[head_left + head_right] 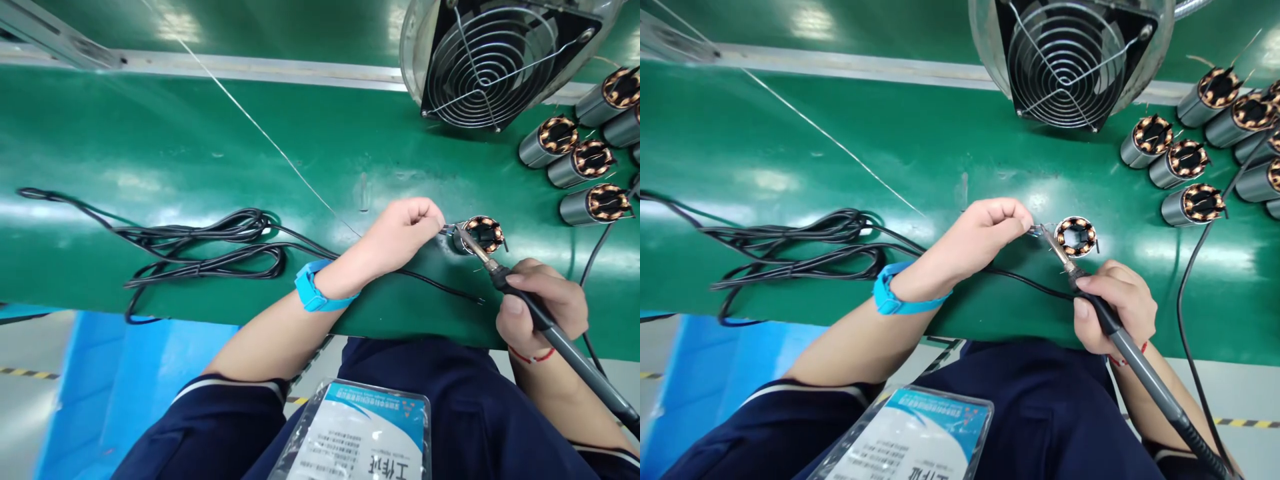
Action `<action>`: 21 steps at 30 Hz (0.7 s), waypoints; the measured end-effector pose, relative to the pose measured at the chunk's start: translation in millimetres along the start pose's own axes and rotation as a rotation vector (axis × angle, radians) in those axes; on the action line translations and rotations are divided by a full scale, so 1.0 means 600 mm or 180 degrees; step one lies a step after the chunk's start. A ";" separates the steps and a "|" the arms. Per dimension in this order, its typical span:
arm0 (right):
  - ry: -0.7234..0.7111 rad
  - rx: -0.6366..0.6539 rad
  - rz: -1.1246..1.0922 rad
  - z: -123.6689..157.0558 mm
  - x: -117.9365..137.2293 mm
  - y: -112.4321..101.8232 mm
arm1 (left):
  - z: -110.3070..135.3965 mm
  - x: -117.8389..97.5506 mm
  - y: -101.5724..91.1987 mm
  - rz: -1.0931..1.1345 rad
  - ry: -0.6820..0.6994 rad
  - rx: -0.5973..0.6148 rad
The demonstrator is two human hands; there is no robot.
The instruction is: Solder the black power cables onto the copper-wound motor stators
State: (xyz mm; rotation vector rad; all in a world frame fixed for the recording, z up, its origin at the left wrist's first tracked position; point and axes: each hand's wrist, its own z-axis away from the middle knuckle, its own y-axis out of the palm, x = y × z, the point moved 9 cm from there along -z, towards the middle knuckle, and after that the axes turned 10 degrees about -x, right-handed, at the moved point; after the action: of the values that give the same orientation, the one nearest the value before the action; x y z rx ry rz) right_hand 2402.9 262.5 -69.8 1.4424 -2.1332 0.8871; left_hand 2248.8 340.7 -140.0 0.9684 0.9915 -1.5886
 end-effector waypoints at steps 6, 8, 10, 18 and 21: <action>0.0011 0.0072 0.0041 0.001 -0.003 0.002 | -0.001 0.001 0.000 0.0030 -0.0001 0.0006; 0.0004 -0.0013 0.0042 0.001 -0.004 -0.003 | -0.001 0.000 0.000 0.0056 -0.0029 0.0012; 0.0012 -0.0053 0.0079 0.002 -0.006 -0.005 | 0.000 -0.002 0.000 0.0075 -0.0060 0.0020; 0.0002 -0.0153 0.0083 0.001 -0.007 -0.002 | 0.001 -0.004 0.001 0.0168 -0.0085 0.0034; 0.0117 -0.0100 0.0150 0.011 -0.016 -0.008 | 0.001 -0.004 0.001 0.0189 -0.0086 0.0027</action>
State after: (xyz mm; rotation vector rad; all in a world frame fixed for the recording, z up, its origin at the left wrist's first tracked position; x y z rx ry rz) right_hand 2411.0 262.9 -79.5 1.3554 -2.1525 0.8864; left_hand 2250.0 340.8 -137.8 0.9712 0.9299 -1.5539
